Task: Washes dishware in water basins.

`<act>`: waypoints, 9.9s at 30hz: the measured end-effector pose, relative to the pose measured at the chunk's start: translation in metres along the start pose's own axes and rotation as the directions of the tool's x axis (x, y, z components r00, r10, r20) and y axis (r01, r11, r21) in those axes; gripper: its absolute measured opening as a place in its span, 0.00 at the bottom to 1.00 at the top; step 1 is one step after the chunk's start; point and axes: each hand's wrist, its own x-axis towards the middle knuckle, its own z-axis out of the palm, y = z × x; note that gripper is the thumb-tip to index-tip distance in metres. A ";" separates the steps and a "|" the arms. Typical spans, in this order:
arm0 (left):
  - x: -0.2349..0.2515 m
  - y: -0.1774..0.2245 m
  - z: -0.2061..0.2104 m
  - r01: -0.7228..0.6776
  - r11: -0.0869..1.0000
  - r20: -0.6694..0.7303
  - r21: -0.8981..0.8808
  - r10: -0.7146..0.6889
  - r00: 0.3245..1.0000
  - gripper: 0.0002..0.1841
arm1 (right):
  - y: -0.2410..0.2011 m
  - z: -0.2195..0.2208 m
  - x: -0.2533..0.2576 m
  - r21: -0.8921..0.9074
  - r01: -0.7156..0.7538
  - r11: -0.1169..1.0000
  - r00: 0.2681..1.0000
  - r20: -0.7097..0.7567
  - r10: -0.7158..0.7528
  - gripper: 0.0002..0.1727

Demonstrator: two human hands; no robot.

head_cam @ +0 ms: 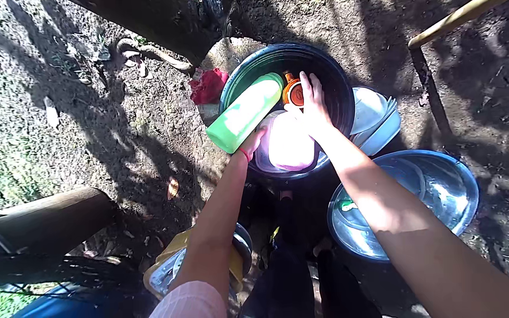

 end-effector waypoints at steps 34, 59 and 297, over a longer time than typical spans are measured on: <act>-0.127 0.009 0.068 -0.021 0.803 -0.424 -0.596 -0.292 0.858 0.26 | 0.017 0.007 -0.146 0.468 -0.200 0.861 0.979 0.068 0.191 0.26; -0.034 -0.301 0.462 -0.358 0.241 0.373 0.902 -0.019 0.927 0.35 | 0.443 0.150 -0.505 0.403 -0.671 0.622 0.740 0.315 0.594 0.28; 0.015 0.121 0.129 0.295 0.176 -0.327 0.939 0.723 0.609 0.41 | 0.562 0.161 -0.426 0.336 -0.363 0.869 0.914 0.309 0.262 0.27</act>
